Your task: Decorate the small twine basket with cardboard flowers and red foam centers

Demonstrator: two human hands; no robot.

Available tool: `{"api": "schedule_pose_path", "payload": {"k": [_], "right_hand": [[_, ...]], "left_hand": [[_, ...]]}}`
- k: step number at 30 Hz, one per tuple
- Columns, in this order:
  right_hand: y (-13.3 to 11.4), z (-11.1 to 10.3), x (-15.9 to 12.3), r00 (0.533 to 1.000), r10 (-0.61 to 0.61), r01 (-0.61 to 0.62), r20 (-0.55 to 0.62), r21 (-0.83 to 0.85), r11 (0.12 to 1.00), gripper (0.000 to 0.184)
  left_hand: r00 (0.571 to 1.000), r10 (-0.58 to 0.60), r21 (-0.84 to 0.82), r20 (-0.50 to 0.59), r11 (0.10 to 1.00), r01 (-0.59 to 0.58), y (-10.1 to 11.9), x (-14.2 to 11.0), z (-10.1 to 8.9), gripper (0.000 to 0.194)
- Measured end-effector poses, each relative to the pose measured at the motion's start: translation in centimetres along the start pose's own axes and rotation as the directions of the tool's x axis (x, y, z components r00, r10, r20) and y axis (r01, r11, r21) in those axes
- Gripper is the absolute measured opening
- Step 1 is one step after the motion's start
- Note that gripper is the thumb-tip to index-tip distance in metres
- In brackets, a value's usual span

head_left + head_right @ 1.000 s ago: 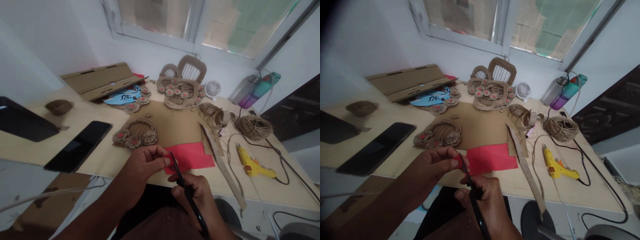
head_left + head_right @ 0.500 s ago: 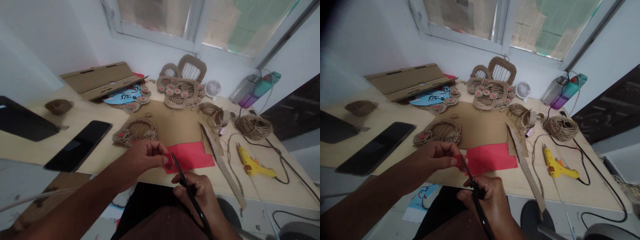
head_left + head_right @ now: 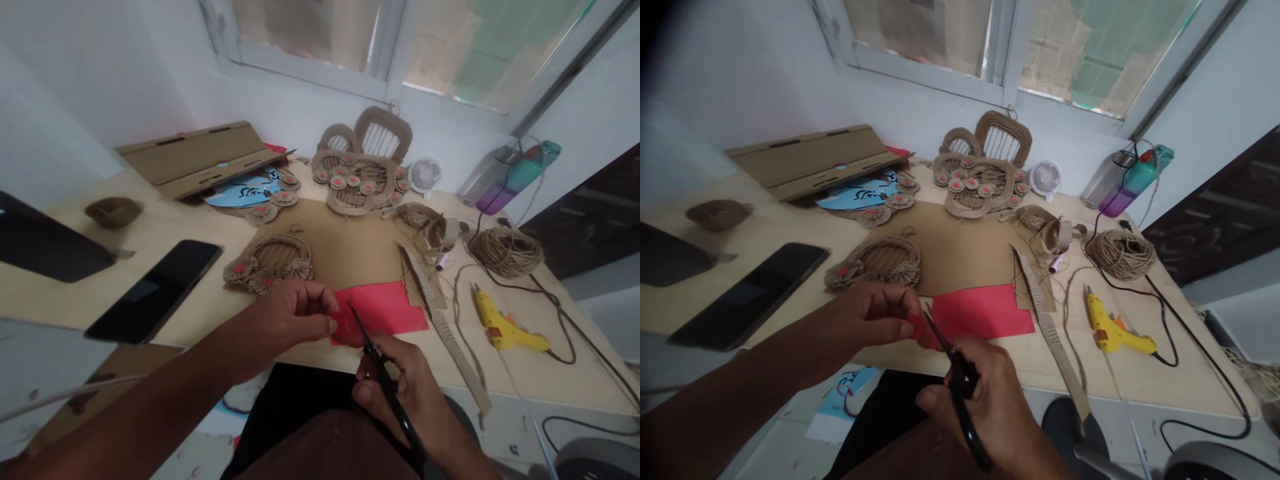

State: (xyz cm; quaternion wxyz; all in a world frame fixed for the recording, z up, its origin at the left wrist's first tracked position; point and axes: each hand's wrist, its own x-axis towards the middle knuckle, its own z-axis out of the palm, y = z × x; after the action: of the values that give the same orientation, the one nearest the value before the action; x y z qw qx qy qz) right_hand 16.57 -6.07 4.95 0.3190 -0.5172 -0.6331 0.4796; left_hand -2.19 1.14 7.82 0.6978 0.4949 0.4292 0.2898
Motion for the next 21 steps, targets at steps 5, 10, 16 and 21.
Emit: {"api": "schedule_pose_path", "payload": {"k": [5,10,16,21], "right_hand": [[-0.36,-0.01,0.39,0.999,-0.043,0.043,0.0,-0.033,0.999,0.019],[-0.37,-0.03,0.44,0.998,-0.067,0.067,-0.003,-0.089,0.994,0.02],[-0.11,0.06,0.5,0.998,-0.056,0.055,-0.006,-0.069,0.996,0.024],[-0.06,0.19,0.45,1.0,-0.022,0.021,-0.012,-0.09,0.996,0.026]], "left_hand": [[1.0,0.006,-0.011,0.025,1.0,-0.006,-0.13,-0.05,0.17,0.006],[0.999,0.009,-0.014,0.045,1.0,-0.009,-0.11,0.01,0.26,0.003],[1.0,0.013,0.005,0.02,1.0,-0.013,0.1,0.0,0.39,0.004],[1.0,0.006,0.069,-0.01,0.998,-0.006,0.4,-0.01,0.49,0.003]]}}
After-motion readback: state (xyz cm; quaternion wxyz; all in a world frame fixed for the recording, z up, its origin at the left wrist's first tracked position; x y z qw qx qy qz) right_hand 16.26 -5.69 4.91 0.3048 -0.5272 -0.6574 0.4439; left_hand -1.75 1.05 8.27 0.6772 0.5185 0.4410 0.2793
